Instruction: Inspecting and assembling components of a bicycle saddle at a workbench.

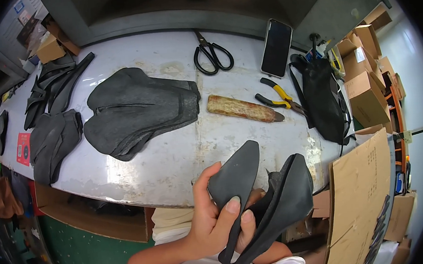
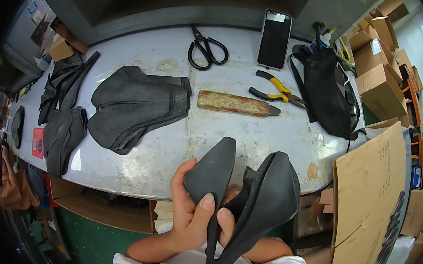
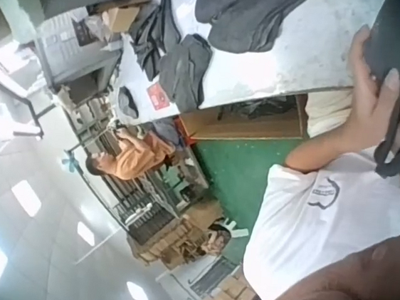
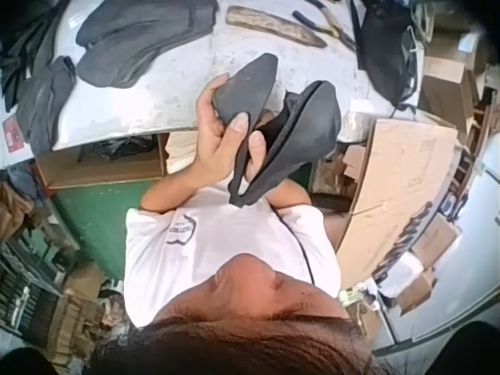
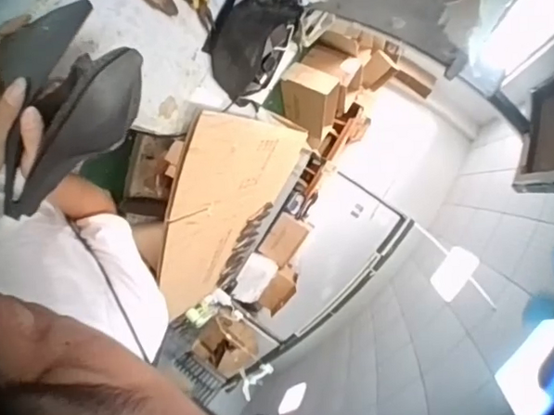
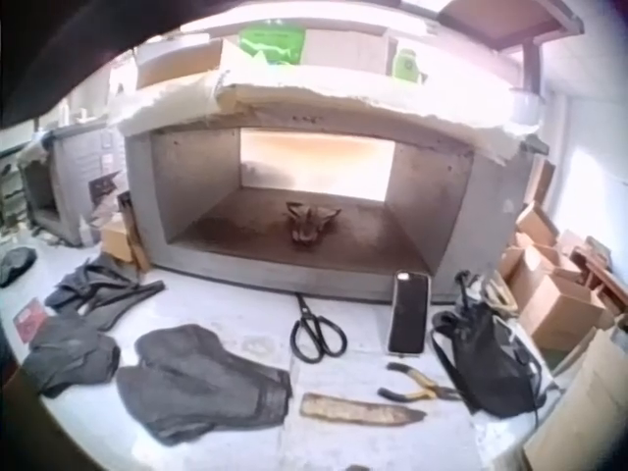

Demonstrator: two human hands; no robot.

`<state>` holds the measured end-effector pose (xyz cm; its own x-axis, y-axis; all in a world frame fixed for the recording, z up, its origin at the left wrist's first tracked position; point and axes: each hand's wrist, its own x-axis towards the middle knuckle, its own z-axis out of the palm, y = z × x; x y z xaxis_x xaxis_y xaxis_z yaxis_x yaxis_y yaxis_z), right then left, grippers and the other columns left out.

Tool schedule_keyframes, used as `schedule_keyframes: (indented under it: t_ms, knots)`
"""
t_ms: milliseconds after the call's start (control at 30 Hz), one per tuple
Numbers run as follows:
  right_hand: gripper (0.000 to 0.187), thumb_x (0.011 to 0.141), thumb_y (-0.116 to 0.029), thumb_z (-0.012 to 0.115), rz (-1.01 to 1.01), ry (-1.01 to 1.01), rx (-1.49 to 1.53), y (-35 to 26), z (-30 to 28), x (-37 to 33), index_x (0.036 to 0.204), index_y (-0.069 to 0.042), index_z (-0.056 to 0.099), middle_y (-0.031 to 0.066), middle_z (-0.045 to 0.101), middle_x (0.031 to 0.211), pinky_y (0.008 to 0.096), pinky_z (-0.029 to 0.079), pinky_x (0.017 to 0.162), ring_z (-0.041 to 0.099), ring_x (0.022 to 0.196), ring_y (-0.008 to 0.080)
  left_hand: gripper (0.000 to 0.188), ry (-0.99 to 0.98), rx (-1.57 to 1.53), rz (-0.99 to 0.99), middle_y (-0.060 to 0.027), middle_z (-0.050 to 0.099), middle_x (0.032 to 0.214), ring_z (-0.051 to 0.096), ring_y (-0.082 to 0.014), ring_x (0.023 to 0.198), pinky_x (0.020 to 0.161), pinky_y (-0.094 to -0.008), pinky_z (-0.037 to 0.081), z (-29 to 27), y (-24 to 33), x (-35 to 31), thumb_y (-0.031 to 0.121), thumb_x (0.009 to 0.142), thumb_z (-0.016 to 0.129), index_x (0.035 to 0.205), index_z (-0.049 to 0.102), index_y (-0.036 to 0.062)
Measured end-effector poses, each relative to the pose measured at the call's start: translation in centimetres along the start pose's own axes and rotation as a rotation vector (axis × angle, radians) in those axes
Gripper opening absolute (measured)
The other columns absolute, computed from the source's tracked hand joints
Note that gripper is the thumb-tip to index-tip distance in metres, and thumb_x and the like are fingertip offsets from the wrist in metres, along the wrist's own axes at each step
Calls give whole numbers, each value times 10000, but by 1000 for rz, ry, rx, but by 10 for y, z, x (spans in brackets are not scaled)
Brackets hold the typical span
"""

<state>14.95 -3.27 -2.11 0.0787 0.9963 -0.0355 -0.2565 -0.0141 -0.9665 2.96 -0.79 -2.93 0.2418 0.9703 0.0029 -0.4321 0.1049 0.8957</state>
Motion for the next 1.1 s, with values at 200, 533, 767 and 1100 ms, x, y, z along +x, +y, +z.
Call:
schedule_keyframes:
  t_ms: [200,533,767,1100]
  knots:
    - [257,806,-149,777,64,-31,93,3,-15,-6,917,-2,598,167,686,898,367,549,798,687,842,246,615,-45,-85,-51,-164,471,1284,539,-150,1058,926,-317,445,-7,15,-2,60,1012,454,1507,88,82]
    - [151,691,-56,831,-140,-220,-63,18,-59,13,765,8,716,128,640,885,351,490,720,622,830,250,590,-429,170,-311,-105,485,1271,540,-108,1021,815,-250,471,-46,48,3,85,977,566,1483,264,45]
    - [171,682,2,836,-488,74,20,19,-31,4,801,42,719,111,477,1137,370,540,856,558,1097,293,640,-442,-145,-535,-86,425,1354,530,-84,1023,797,-222,456,-48,48,2,52,965,559,1506,217,74]
    - [166,728,46,802,-441,-145,-193,8,-45,-19,838,68,680,200,471,1295,407,557,903,601,1130,377,807,-566,268,-524,-146,527,1316,566,-183,1148,935,-280,457,-51,71,17,85,784,782,1450,331,29]
